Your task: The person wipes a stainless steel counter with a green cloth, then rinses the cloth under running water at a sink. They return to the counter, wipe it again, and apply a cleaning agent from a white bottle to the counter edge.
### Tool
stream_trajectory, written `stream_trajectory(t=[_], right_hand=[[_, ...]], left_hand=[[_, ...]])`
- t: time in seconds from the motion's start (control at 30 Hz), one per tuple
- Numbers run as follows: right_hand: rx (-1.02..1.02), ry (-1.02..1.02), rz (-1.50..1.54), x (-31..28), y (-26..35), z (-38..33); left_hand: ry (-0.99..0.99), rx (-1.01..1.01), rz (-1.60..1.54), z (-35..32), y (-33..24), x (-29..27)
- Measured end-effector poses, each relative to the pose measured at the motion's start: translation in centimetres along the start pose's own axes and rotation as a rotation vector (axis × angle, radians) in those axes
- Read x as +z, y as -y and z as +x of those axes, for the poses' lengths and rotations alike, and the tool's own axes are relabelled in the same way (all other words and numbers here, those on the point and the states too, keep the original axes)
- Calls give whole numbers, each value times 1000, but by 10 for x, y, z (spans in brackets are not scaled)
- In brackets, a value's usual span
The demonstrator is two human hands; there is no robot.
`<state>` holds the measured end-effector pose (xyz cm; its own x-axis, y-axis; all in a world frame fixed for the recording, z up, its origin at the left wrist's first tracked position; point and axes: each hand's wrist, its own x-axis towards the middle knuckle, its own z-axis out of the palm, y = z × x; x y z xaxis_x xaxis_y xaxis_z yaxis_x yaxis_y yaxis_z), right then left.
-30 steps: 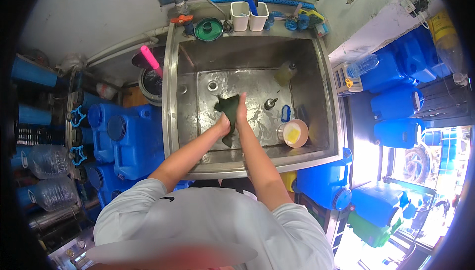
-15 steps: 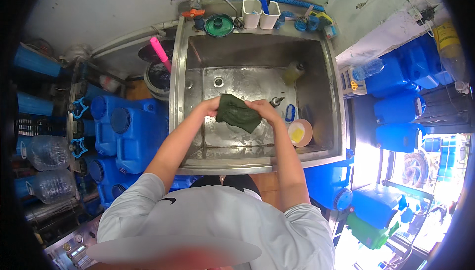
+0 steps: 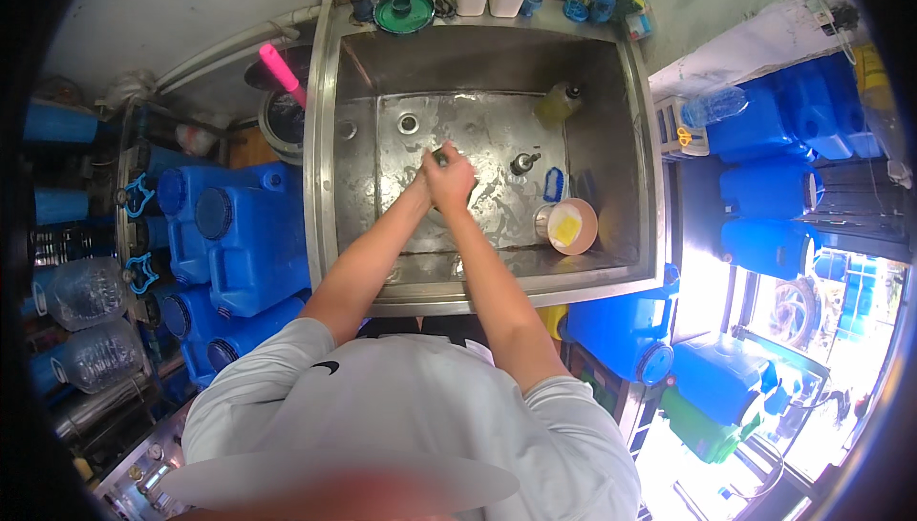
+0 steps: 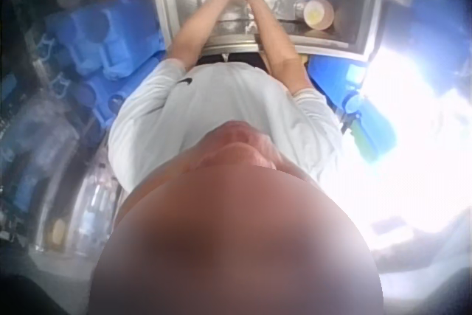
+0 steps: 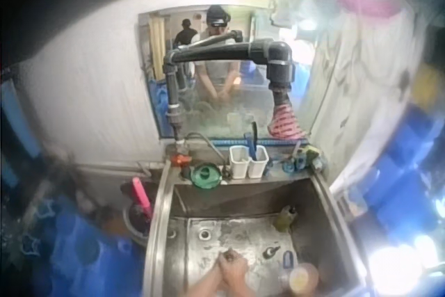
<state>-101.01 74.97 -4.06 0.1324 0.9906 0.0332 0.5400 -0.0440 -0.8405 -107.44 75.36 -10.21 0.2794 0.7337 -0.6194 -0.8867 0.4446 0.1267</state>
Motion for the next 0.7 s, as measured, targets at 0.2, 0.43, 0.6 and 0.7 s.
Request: stream_trajectory(t=[0.2, 0.43, 0.6, 0.7], right_hand=[[304, 557, 199, -67, -44, 74], [406, 720, 822, -162, -40, 74], [317, 656, 1658, -127, -29, 45], [440, 156, 1009, -52, -12, 16]], left_hand=[[145, -84, 576, -35, -46, 45], [304, -244, 1142, -26, -87, 15], [322, -111, 278, -8, -34, 4], [-87, -72, 89, 22, -1, 10]])
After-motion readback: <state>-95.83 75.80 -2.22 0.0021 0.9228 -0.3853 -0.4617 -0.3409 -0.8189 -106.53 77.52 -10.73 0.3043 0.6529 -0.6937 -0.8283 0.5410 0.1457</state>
